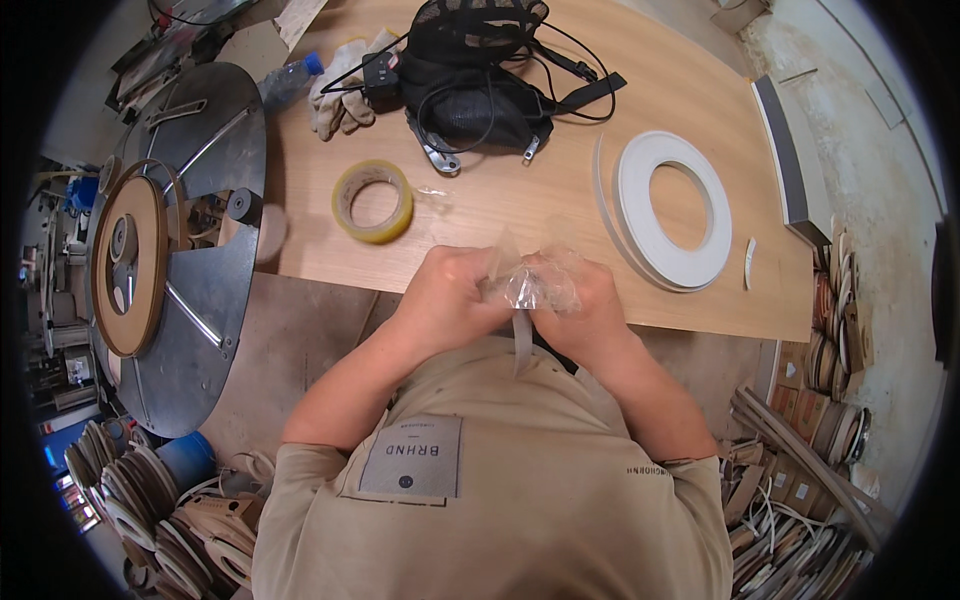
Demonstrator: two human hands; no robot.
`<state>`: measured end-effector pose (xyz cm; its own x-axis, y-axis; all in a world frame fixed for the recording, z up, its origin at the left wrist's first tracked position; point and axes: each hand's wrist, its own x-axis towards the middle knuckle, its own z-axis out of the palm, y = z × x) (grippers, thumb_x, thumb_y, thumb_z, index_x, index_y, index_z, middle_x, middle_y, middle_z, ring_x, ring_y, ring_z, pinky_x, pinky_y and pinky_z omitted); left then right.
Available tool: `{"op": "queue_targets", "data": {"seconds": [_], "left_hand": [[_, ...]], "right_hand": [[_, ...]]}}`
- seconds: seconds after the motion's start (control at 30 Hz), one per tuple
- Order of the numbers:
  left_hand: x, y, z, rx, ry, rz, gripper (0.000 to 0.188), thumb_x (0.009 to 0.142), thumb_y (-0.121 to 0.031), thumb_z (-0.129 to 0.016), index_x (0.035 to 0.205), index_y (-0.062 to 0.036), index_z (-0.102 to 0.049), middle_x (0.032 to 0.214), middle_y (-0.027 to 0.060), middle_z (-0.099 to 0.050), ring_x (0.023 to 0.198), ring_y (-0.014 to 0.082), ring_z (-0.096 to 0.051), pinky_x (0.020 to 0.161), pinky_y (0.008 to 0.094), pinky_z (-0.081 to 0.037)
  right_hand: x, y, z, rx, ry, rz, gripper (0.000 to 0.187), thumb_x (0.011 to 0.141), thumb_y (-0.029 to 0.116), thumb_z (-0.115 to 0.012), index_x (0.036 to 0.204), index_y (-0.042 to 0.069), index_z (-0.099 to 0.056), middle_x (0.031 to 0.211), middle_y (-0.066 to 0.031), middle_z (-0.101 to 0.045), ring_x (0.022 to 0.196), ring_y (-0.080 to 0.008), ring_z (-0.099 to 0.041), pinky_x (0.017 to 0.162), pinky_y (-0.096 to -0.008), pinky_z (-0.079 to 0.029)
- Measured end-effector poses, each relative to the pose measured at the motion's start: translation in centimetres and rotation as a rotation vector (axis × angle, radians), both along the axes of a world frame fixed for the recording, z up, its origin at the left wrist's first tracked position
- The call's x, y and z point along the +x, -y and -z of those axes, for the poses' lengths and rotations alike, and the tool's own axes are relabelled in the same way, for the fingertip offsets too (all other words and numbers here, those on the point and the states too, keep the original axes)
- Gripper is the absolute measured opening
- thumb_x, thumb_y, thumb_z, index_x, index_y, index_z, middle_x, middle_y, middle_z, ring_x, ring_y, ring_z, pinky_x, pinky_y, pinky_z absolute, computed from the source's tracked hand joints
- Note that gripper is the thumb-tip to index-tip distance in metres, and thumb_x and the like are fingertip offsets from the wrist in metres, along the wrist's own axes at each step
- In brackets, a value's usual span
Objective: The person retrieves a white circular LED strip from a machine, places it on a table, and wraps it with clear adhesive tape. The person then secures the tape and places the wrapped LED strip onto a stack of similar items.
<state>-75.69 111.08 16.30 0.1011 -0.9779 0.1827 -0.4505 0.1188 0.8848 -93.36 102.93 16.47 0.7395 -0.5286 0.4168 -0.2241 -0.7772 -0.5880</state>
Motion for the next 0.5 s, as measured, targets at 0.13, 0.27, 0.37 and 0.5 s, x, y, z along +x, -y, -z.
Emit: {"op": "queue_targets", "data": {"seconds": [0.13, 0.27, 0.37, 0.5], "left_hand": [[0.7, -0.2, -1.1, -0.021, -0.006, 0.087, 0.017, 0.073, -0.009, -0.082, 0.082, -0.0025, -0.068, 0.07, 0.0136, -0.065, 0.061, 0.0274, -0.065, 0.057, 0.0341, -0.049], [1.5, -0.3, -0.5, -0.097, 0.152, 0.129, 0.021, 0.072, -0.014, -0.084, 0.082, -0.0042, -0.068, 0.076, 0.0127, -0.067, 0.067, 0.0329, -0.066, 0.06, 0.0389, -0.051], [2.0, -0.4, -0.5, -0.135, 0.244, 0.2, 0.017, 0.075, -0.018, -0.079, 0.08, -0.0057, -0.068, 0.077, 0.0123, -0.067, 0.07, 0.0361, -0.066, 0.062, 0.0438, -0.053], [2.0, -1.1, 0.6, -0.209, 0.41, 0.323, 0.013, 0.074, -0.017, -0.075, 0.078, -0.0063, -0.068, 0.076, 0.0108, -0.066, 0.069, 0.0332, -0.066, 0.063, 0.0434, -0.053]], "right_hand": [[-0.2, -0.1, 0.1, -0.122, -0.054, -0.014, 0.025, 0.073, 0.009, -0.077, 0.096, 0.005, -0.068, 0.083, -0.0105, -0.06, 0.071, -0.0308, -0.064, 0.058, -0.0401, -0.053], [0.0, 0.2, -2.0, -0.085, -0.136, -0.144, 0.02, 0.076, 0.011, -0.074, 0.092, 0.004, -0.065, 0.082, -0.0103, -0.059, 0.074, -0.0293, -0.062, 0.06, -0.04, -0.052], [-0.1, 0.7, -2.9, -0.026, -0.196, -0.215, 0.016, 0.078, 0.012, -0.072, 0.089, 0.003, -0.063, 0.081, -0.0106, -0.058, 0.076, -0.0297, -0.062, 0.061, -0.041, -0.051], [-0.3, 0.5, -3.5, -0.089, -0.262, -0.276, 0.014, 0.078, 0.01, -0.071, 0.087, 0.003, -0.062, 0.078, -0.0113, -0.057, 0.074, -0.0309, -0.061, 0.061, -0.0425, -0.048]]}}
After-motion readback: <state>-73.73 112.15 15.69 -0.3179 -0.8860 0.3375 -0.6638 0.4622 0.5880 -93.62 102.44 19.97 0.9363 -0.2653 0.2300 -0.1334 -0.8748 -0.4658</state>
